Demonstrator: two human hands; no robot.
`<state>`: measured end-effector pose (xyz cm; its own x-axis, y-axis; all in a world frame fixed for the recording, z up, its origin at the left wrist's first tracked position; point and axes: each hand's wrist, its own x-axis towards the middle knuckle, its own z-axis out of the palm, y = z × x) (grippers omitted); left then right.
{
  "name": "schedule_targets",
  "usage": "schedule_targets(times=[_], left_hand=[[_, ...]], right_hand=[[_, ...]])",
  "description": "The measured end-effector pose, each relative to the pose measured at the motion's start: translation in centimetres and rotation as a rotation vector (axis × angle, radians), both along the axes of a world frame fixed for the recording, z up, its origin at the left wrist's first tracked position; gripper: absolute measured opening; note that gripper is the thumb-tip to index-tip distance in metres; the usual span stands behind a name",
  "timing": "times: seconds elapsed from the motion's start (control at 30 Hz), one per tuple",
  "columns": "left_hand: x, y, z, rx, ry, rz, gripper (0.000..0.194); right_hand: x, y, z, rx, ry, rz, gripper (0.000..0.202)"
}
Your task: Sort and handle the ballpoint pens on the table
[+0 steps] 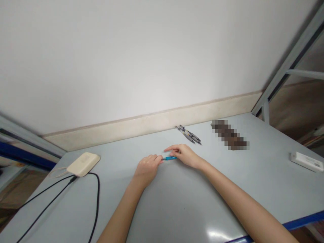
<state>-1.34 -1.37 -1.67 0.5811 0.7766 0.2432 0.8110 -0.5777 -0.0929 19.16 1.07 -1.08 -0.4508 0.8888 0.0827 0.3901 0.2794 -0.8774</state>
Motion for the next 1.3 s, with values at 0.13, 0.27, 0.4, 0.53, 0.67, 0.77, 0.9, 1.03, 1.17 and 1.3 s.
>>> schedule_targets(times=[0.13,0.27,0.4,0.53,0.67,0.77,0.9,1.03,1.17,1.3], left_hand=[[0.0,0.1,0.0,0.008,0.022,0.018,0.027],[-0.1,0.0,0.1,-0.017,0.035,0.024,0.026],[-0.3,0.1,0.2,-0.055,0.009,0.034,0.026],[-0.5,0.2,0.2,-0.048,-0.036,0.014,0.027],[-0.4,0.2,0.2,-0.019,-0.023,-0.025,0.026],[-0.3,0.1,0.2,0.012,-0.028,-0.037,0.026],[-0.3,-0.1,0.1,0.022,-0.032,-0.058,0.025],[-0.4,-0.1,-0.1,0.040,-0.041,-0.071,0.024],[-0.3,-0.1,-0.1,0.057,-0.063,-0.066,0.026],[-0.2,-0.3,0.2,0.002,-0.044,-0.046,0.025]], right_hand=[[0.1,0.1,-0.3,-0.046,0.089,0.022,0.039],[0.0,0.3,-1.0,-0.171,0.177,0.114,0.032],[-0.3,0.3,-1.4,-0.030,0.253,0.056,0.036],[-0.4,0.2,-1.1,-0.056,0.236,0.067,0.030],[-0.5,0.1,-1.2,-0.143,0.216,0.084,0.027],[-0.6,-0.2,-1.2,-0.040,0.212,0.026,0.044],[-0.8,-0.5,-0.7,-0.156,0.199,0.052,0.032],[-0.8,-0.5,-0.6,-0.176,0.176,0.059,0.034],[-1.0,-0.9,-0.2,-0.065,0.094,0.018,0.042],[-1.0,-1.1,0.2,-0.095,0.040,0.101,0.031]])
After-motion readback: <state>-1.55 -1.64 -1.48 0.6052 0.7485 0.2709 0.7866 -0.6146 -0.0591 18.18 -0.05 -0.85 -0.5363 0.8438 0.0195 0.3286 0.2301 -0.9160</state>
